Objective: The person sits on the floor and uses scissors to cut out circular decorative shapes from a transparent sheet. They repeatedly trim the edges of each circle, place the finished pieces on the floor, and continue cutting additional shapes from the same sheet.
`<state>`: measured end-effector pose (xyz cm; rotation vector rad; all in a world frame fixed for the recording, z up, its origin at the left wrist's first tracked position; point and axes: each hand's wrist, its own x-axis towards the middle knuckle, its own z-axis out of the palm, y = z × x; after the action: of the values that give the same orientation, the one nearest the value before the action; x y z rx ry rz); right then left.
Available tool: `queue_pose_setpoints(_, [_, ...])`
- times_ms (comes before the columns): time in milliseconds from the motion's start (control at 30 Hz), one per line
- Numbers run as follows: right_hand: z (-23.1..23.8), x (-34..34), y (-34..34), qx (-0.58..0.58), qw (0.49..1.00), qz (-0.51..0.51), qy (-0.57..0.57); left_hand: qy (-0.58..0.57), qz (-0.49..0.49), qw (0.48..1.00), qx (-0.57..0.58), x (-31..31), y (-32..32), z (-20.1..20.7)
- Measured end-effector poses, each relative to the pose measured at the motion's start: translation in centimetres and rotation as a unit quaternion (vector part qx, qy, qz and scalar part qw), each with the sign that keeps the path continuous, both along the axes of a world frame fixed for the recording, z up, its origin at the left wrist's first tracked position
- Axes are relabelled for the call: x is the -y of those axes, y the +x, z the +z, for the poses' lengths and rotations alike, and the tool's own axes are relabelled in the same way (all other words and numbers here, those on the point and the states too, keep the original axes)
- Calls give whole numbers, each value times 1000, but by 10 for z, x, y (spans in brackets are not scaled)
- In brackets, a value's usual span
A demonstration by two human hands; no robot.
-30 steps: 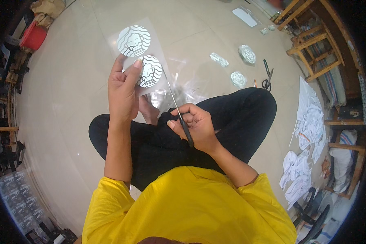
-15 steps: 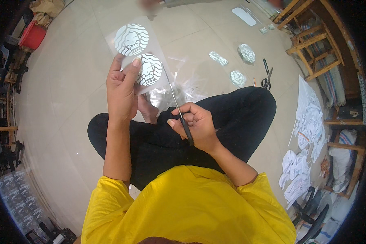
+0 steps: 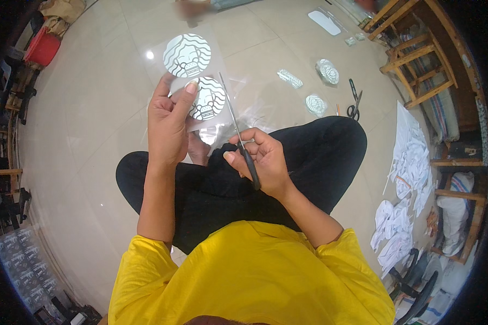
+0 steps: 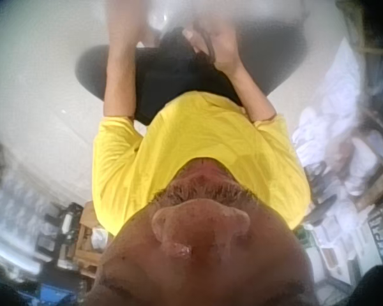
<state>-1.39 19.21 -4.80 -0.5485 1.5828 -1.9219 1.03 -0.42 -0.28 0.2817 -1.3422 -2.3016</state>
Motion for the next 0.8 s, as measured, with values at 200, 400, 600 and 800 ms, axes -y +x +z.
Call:
queue_pose_setpoints(200, [1,0,0,2,1000,-7,6,-1,-2,1000,7,-1,0,-1])
queue_pose_setpoints(400, [0,-2,1,12,1000,-10,24,6,2,1000,3,-2,0,-2])
queue_pose_setpoints(600, [8,5,-4,-3,1000,-17,23,28,-20,999,17,-6,2,4])
queue_pose_setpoints(800, [9,7,-12,0,1000,-24,8,47,-34,998,15,-11,3,6])
